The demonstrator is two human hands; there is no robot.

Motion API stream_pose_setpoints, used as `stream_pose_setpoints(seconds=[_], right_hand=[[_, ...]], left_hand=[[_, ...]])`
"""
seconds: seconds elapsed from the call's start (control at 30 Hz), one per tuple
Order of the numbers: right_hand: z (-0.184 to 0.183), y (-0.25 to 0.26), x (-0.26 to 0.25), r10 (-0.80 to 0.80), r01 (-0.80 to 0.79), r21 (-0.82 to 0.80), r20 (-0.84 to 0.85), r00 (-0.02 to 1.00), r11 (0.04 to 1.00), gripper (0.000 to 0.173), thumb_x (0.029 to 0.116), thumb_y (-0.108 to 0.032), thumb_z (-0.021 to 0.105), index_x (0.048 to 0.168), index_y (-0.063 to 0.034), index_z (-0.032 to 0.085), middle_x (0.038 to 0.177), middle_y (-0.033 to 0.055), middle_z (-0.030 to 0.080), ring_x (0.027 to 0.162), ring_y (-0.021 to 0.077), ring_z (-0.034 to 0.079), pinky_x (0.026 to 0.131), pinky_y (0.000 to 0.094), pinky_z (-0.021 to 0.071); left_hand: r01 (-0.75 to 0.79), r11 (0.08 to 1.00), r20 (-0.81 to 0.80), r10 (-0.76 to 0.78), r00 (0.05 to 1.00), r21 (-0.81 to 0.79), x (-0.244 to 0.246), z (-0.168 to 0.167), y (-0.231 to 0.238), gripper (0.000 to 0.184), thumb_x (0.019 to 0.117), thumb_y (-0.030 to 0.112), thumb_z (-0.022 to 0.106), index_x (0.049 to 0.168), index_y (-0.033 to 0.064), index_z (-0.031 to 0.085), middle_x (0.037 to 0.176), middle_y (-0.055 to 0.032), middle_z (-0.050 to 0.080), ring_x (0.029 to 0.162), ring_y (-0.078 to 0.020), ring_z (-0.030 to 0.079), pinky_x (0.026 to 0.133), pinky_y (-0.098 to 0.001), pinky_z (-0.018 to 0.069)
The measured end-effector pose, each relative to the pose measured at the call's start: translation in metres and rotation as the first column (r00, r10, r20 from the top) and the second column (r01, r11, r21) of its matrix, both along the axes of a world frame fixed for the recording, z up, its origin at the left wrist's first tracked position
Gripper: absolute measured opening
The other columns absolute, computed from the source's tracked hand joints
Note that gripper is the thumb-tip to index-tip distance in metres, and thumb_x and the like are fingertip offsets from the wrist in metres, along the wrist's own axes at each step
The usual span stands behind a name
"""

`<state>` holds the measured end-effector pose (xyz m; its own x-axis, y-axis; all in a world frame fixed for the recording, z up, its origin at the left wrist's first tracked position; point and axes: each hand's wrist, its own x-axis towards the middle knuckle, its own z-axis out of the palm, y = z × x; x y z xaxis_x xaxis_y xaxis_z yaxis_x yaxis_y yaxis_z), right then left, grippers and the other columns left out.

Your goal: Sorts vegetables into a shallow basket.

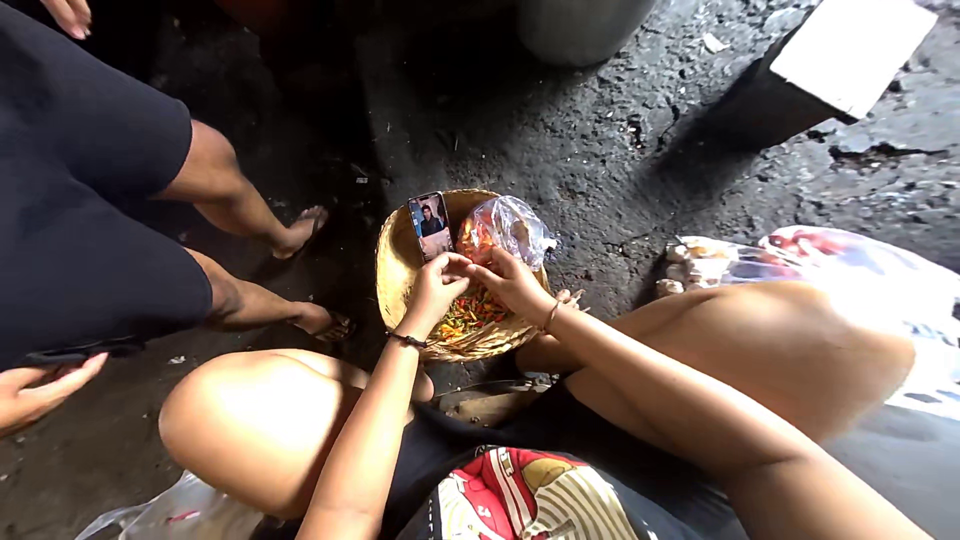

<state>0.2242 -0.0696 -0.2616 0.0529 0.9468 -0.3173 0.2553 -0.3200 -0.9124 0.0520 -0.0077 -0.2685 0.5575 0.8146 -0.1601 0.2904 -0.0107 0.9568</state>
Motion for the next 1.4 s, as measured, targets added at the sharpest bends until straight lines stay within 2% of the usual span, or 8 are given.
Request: stream_pose_setpoints(seconds=[0.2, 0.5, 0.63, 0.8, 0.93, 1.07, 1.27, 1.4], right_hand=[[0.003, -0.013, 0.005, -0.117, 0.123, 0.141, -0.049, 0.992, 0.982, 0.022, 0.1073, -0.028, 0.055, 0.109, -0.0065, 0.058, 0.072, 0.0092, 0.057, 0.05, 0.016, 0.05, 0.046, 0.0299, 0.0449], [0.014, -0.002, 0.009, -0.094, 0.138, 0.215, -0.204, 0.975, 0.967, 0.021, 0.1072, -0.025, 0.056, 0.104, -0.0052, 0.062, 0.074, 0.0032, 0.058, 0.06, 0.0097, 0.054, 0.057, 0.0248, 0.0474], [0.037, -0.005, 0.005, -0.183, 0.178, -0.082, -0.708, 0.682, 0.981, 0.023, 0.1114, -0.023, 0.042, 0.098, -0.0125, 0.058, 0.071, -0.0039, 0.054, 0.062, 0.0042, 0.054, 0.061, 0.0195, 0.0508], [0.044, -0.003, 0.012, -0.257, 0.243, -0.147, -0.816, 0.518, 0.959, 0.035, 0.1121, -0.025, 0.032, 0.088, -0.014, 0.056, 0.068, -0.0071, 0.049, 0.054, 0.0008, 0.044, 0.053, 0.0147, 0.0403], [0.044, 0.019, 0.056, -0.512, 0.475, -0.256, -0.656, 0.555, 0.842, 0.026, 0.1099, -0.031, 0.039, 0.102, -0.0129, 0.055, 0.08, -0.0019, 0.06, 0.061, 0.0046, 0.056, 0.054, 0.0179, 0.0478], [0.008, 0.031, 0.072, -0.58, 0.512, -0.297, -0.568, 0.584, 0.806, 0.025, 0.1087, -0.019, 0.043, 0.117, -0.0012, 0.058, 0.086, 0.0061, 0.061, 0.071, 0.0142, 0.061, 0.069, 0.0307, 0.0551], [0.0, 0.041, 0.061, -0.476, 0.394, -0.269, -0.464, 0.747, 0.879, 0.029, 0.1097, -0.018, 0.041, 0.125, 0.003, 0.056, 0.095, 0.0107, 0.061, 0.079, 0.0173, 0.06, 0.075, 0.0367, 0.0545], [0.003, 0.041, 0.056, -0.456, 0.355, -0.293, -0.453, 0.766, 0.888, 0.036, 0.1116, -0.023, 0.036, 0.125, 0.005, 0.055, 0.095, 0.0119, 0.063, 0.08, 0.0173, 0.061, 0.076, 0.0369, 0.0535]], left_hand=[[-0.012, 1.0, 0.057, 0.011, 0.998, 0.013, -0.003, 0.007, -0.011, 0.021, 0.0928, -0.006, 0.068, 0.112, 0.0015, 0.069, 0.107, -0.01, 0.073, 0.09, -0.0152, 0.072, 0.084, -0.0326, 0.0605], [-0.034, 0.998, 0.167, 0.027, 0.986, 0.044, 0.005, 0.012, -0.003, 0.013, 0.0985, 0.005, 0.068, 0.109, -0.0006, 0.072, 0.096, -0.0049, 0.074, 0.085, -0.0084, 0.07, 0.083, -0.0292, 0.0603], [-0.01, 0.982, 0.411, 0.088, 0.907, -0.187, 0.011, 0.013, -0.012, 0.01, 0.0995, 0.004, 0.063, 0.104, 0.0037, 0.071, 0.09, -0.0007, 0.072, 0.081, -0.0095, 0.069, 0.081, -0.0291, 0.06], [0.058, 0.935, 0.598, 0.174, 0.783, -0.349, 0.016, 0.027, -0.021, 0.018, 0.1001, 0.004, 0.056, 0.098, 0.0099, 0.073, 0.083, 0.0019, 0.071, 0.076, -0.0059, 0.067, 0.076, -0.0231, 0.0581], [0.051, 0.996, -0.002, -0.051, 0.999, 0.08, 0.001, 0.013, -0.002, 0.016, 0.0999, 0.009, 0.065, 0.107, -0.0017, 0.074, 0.098, -0.0081, 0.075, 0.09, -0.0116, 0.072, 0.089, -0.028, 0.0591], [0.31, 0.95, -0.675, -0.197, 0.711, 0.049, -0.005, -0.015, -0.002, 0.032, 0.0995, 0.019, 0.063, 0.129, 0.008, 0.071, 0.136, -0.0181, 0.064, 0.132, -0.0316, 0.058, 0.115, -0.0501, 0.0433], [0.152, 0.985, 0.064, -0.147, 0.987, -0.078, 0.046, 0.007, -0.008, 0.04, 0.1074, 0.015, 0.051, 0.145, -0.0001, 0.056, 0.151, -0.0203, 0.051, 0.137, -0.0257, 0.052, 0.116, -0.0397, 0.0429], [0.066, 0.947, 0.092, -0.039, 0.995, -0.313, 0.081, 0.026, -0.006, 0.048, 0.1118, 0.028, 0.045, 0.15, -0.0025, 0.047, 0.155, -0.0212, 0.047, 0.14, -0.0285, 0.049, 0.116, -0.0461, 0.0394]])
